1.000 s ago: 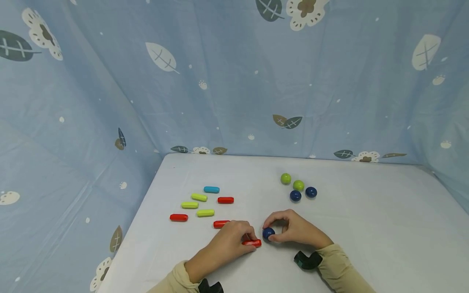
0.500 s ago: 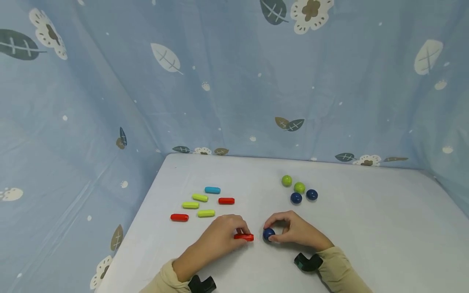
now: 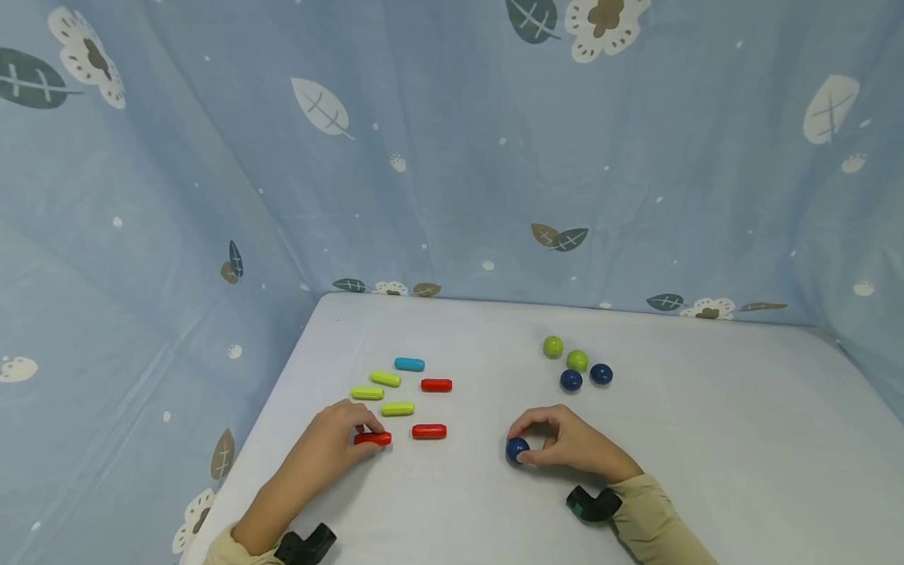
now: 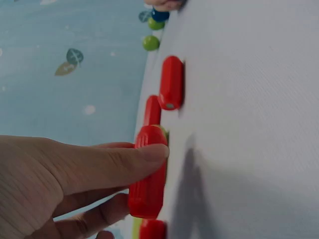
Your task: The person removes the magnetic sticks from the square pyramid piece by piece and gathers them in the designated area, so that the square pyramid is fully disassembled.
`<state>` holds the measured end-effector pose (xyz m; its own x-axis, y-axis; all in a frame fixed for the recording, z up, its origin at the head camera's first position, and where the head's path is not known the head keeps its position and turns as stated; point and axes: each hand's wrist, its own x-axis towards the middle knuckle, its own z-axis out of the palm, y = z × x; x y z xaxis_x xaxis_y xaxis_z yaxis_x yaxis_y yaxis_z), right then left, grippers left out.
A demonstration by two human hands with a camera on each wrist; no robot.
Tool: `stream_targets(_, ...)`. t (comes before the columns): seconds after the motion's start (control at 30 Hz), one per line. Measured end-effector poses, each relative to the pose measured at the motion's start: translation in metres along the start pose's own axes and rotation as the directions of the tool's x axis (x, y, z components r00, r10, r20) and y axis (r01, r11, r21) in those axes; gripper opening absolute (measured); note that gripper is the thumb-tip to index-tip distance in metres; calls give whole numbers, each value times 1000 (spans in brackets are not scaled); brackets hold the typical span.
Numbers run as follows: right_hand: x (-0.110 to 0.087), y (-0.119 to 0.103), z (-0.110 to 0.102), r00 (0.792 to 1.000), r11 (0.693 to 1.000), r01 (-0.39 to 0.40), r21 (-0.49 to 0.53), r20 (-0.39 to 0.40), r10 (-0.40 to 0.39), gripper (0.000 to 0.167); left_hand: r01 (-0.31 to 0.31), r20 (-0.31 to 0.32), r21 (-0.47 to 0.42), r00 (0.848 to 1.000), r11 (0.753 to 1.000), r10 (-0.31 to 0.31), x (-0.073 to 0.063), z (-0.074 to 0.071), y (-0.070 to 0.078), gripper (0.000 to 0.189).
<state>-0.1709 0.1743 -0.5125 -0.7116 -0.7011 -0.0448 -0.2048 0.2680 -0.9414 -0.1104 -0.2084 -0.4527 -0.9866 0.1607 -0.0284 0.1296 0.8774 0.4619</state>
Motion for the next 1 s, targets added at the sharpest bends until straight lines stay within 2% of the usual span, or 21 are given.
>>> stream_targets(0.2, -2, 2, 1, 1000, 1000, 1, 23, -6, 0, 28, 11, 19, 31, 1000, 999, -11, 1, 2, -7, 23)
stream_targets(0.4, -2, 4, 1, 1000, 1000, 10, -3, -15, -10, 28, -4, -2, 24, 1000, 1000, 4, 0, 5, -6, 24)
stream_targets(0.47, -1, 4, 1, 1000, 1000, 16, -8, -13, -16, 28, -46, -33, -5, 998, 999, 46, -2, 7, -4, 23)
stream_targets(0.57, 1, 5, 1, 1000, 1000, 31, 0, -3, -31, 28, -159, -70, -100, 986, 982, 153, -6, 13, 6, 22)
stream_targets(0.63, 2, 6, 0, 999, 999, 33, 3, 0, -33, 27, -249, -38, -202, 969, 947, 246, -9, 21, 19, 20)
stream_targets(0.7, 0, 5, -4, 999, 999, 38, 8, -6, -38, 27, -303, 44, -321, 941, 897, 334, -10, 34, 35, 17)
stream_targets(0.73, -2, 3, -7, 999, 999, 46, 7, -19, -46, 27, -318, 97, -373, 921, 872, 377, -11, 41, 43, 16)
stream_targets(0.8, -8, 0, -17, 996, 999, 46, 5, -77, -45, 28, -331, 198, -450, 869, 829, 454, -11, 58, 57, 16)
stream_targets(0.87, -18, -4, -33, 983, 999, 45, -7, -179, -45, 30, -353, 261, -475, 818, 806, 512, -12, 73, 66, 18)
stream_targets(0.9, -24, -5, -42, 968, 999, 45, -18, -248, -48, 31, -371, 273, -474, 800, 798, 534, -12, 80, 68, 19)
stream_targets(0.93, -30, -5, -52, 944, 999, 38, -23, -326, -44, 32, -384, 276, -475, 789, 792, 549, -12, 85, 70, 18)
stream_targets(1.0, -42, -1, -71, 872, 999, 2, -44, -489, -23, 35, -390, 262, -495, 785, 776, 561, -11, 94, 69, 18)
